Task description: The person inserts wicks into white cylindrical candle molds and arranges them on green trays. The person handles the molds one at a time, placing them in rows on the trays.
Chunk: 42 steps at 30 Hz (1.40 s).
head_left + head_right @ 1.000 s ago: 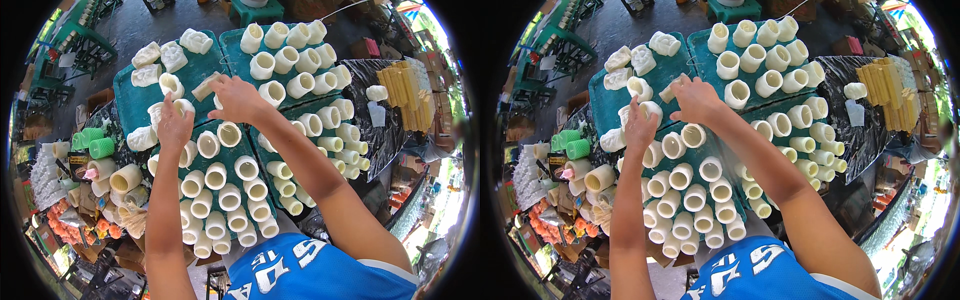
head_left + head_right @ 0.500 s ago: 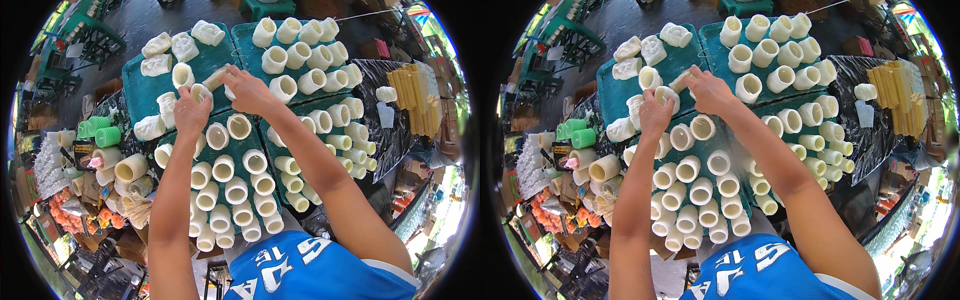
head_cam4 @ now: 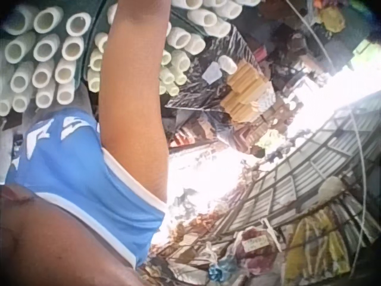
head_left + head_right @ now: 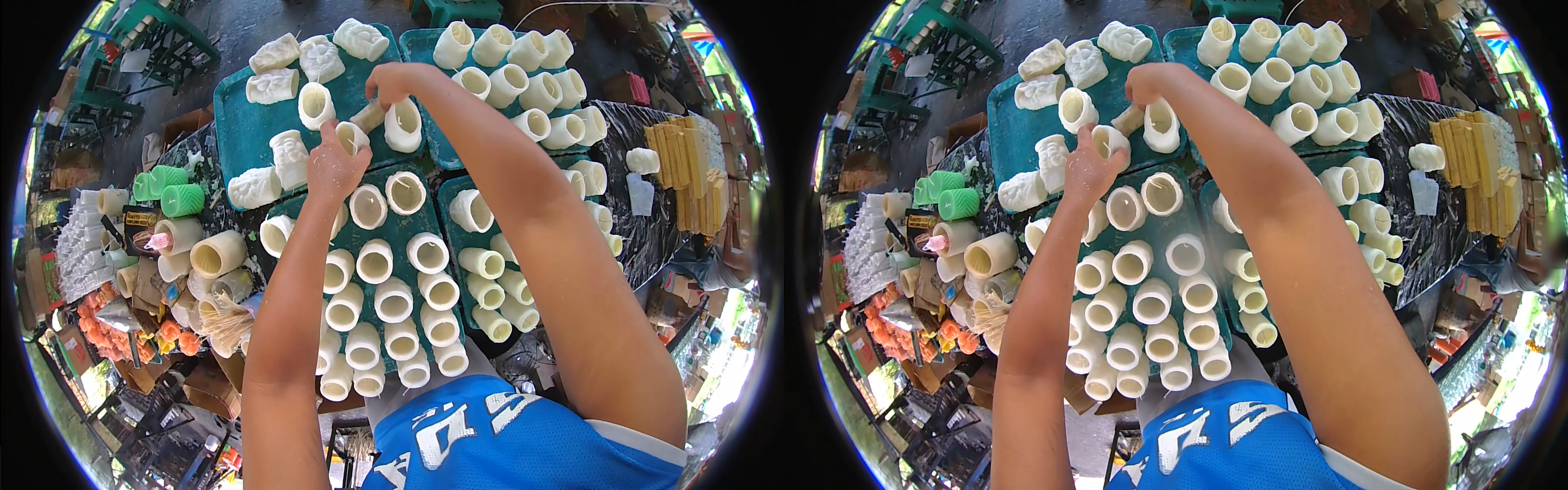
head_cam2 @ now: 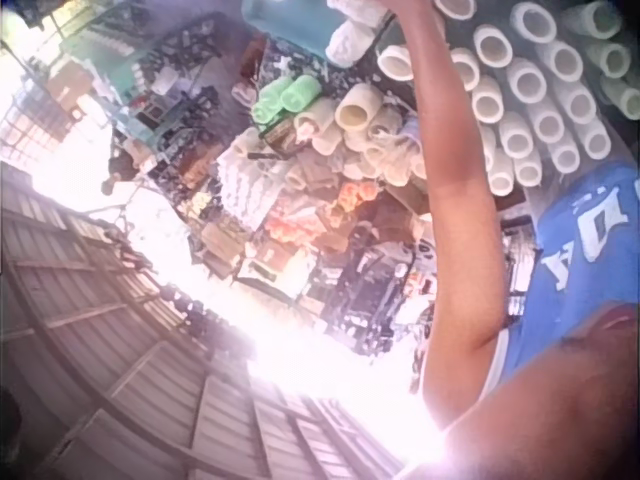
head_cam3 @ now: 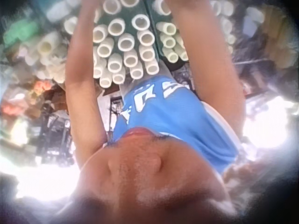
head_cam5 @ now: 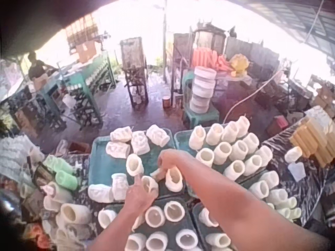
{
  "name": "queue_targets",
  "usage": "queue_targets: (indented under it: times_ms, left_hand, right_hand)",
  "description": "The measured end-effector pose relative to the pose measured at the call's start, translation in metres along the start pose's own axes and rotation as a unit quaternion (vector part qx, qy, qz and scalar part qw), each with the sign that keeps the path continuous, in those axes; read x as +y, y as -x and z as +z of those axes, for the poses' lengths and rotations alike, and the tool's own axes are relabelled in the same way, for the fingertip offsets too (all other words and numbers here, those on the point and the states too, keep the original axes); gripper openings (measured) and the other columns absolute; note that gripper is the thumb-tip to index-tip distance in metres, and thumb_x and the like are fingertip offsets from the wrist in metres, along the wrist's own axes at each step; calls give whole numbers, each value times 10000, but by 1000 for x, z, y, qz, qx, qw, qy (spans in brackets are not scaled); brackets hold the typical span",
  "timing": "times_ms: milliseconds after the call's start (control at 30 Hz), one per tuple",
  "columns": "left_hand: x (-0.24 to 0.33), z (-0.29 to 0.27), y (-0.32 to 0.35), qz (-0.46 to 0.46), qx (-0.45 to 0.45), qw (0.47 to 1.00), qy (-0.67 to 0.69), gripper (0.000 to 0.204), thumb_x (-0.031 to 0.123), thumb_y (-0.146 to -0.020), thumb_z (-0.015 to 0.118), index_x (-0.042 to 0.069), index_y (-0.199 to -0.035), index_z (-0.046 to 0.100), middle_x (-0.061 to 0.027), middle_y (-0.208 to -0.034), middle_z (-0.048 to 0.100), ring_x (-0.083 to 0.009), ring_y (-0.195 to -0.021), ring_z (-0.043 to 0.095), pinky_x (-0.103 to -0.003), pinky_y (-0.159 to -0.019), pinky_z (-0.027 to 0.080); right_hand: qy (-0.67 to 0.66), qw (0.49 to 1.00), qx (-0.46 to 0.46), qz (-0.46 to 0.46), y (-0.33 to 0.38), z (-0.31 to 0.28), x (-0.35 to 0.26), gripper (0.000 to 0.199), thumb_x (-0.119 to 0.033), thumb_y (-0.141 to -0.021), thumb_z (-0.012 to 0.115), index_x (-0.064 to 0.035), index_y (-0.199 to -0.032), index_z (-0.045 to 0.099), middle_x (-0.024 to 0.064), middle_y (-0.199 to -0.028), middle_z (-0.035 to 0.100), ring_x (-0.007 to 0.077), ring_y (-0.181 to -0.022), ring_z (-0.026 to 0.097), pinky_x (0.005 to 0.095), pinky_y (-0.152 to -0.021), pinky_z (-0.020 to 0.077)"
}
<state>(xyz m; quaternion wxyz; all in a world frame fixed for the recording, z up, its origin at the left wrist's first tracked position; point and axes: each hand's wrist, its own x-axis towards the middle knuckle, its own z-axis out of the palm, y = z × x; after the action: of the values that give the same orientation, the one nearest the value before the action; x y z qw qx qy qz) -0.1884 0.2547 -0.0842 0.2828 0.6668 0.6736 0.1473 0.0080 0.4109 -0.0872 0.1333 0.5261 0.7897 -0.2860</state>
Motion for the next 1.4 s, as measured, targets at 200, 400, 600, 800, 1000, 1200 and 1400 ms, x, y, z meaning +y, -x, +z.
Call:
queue_targets:
  times_ms: [200,400,600,800,1000,1200,1400]
  left_hand:
    - [3,-1,-1,-7,-24,1000,5,785,393,-880,796,59,-1518,482,-293,-1184,780,-478,-1141,746,-529,-1026,578]
    - [-6,-12,3,-40,-70,996,39,944,493,-865,803,43,-1606,428,-305,-1292,748,-469,-1230,721,-513,-1074,548]
    - [-2,-12,3,-27,-78,996,38,1091,657,-834,843,18,-1609,419,-314,-1368,713,-469,-1264,708,-503,-1098,542]
    - [-24,-65,-12,-17,-100,986,129,1055,743,-849,821,-55,-1490,563,-280,-1418,688,-388,-1282,707,-443,-1090,551]
    - [-96,-106,-16,146,-55,985,-68,787,211,-807,902,92,-1509,567,-199,-1460,610,-397,-1291,666,-450,-1090,565]
    - [-117,-85,-7,172,-4,976,-136,762,-26,-825,737,115,-1548,545,-204,-1591,473,-470,-1343,611,-494,-1161,519]
    - [-120,-95,-27,119,35,992,-20,432,30,-938,559,29,-1333,734,-256,-1307,726,-435,-1264,683,-475,-1122,523]
  right_hand:
    - [134,989,-64,-9,-26,4,0,406,-121,-836,827,-182,-1237,837,91,-1201,811,335,-1135,755,453,-943,617]
    - [50,992,115,27,4,-3,-14,386,-116,-885,757,-235,-1245,830,92,-1183,793,322,-1157,754,471,-941,619]
    - [83,992,80,48,11,9,-22,480,-129,-901,756,-263,-1362,759,115,-1472,656,313,-1281,699,473,-1062,584]
    - [76,987,124,67,-3,11,-4,430,-159,-908,769,-239,-1330,766,150,-1382,711,340,-1245,723,523,-1073,558]
    - [53,965,240,89,17,7,-32,313,-216,-948,718,-149,-1249,769,109,-1289,766,334,-1199,748,512,-1007,552]
    - [-42,944,310,-103,49,-7,-107,306,-288,-973,693,-136,-1232,751,128,-1191,783,355,-1118,759,483,-945,599]
    - [45,907,394,-143,25,17,-123,438,-224,-944,706,-147,-1373,669,197,-1370,703,402,-1201,734,516,-979,603]
